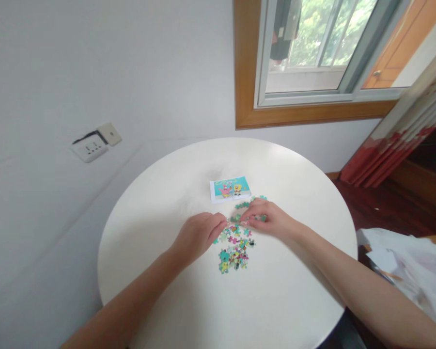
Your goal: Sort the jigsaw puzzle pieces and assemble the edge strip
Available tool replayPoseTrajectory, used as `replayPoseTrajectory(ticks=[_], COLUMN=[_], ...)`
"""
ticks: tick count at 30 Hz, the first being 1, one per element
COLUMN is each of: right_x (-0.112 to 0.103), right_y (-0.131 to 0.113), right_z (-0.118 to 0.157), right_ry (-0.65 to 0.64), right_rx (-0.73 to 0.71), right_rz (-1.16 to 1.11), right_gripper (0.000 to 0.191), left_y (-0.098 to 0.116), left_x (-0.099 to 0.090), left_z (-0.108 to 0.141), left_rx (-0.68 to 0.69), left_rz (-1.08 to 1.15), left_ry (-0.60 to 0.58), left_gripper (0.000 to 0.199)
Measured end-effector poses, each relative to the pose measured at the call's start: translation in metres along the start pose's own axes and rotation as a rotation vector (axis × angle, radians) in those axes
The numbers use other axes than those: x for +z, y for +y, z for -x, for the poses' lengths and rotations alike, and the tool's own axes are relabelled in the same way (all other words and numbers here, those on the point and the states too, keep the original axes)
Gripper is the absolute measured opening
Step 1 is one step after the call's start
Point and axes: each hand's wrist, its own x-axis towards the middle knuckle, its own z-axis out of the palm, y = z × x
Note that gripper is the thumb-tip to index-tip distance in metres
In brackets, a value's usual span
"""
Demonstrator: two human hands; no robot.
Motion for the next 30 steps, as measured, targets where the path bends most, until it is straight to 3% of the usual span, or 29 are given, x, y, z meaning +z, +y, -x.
replayPoseTrajectory(ticks=[4,11,15,18,21,24,27,30], right_x=[0.010,0.013,0.015,0.005,-0.019,-0.045,-0.055,-0.051], right_y=[0.000,-0.004,-0.010,-0.008,0.002,0.017,0.025,0.025], right_z=[-0.002,-0.003,-0.004,-0.002,0.004,0.009,0.011,0.011], right_ry=[0.043,0.032,0.040,0.012,0.081,0.083,-0.023,-0.126], right_rx=[0.016,0.134,0.220,0.174,0.116,0.106,0.157,0.153], right_rz=[-0.059,-0.136,-0.158,-0.121,0.048,0.425,0.736,0.866], right_gripper=[0.015,0.015,0.012,0.011,0.014,0.017,0.017,0.014], left_y=[0.013,0.021,0.020,0.014,0.001,-0.015,-0.029,-0.037], left_x=[0.008,0.016,0.017,0.016,0.009,0.001,-0.005,-0.006], left_z=[-0.014,-0.008,-0.008,-0.010,-0.009,-0.005,-0.004,-0.005], left_rx=[-0.081,-0.165,-0.125,-0.067,-0.076,-0.166,-0.177,-0.148], left_rz=[0.117,0.264,0.241,0.196,0.177,0.184,0.130,0.083], left_ry=[0.005,-0.001,0.003,0.044,0.127,0.182,0.213,0.224], left_gripper=[0.027,0.022,0.023,0.024,0.023,0.024,0.026,0.029])
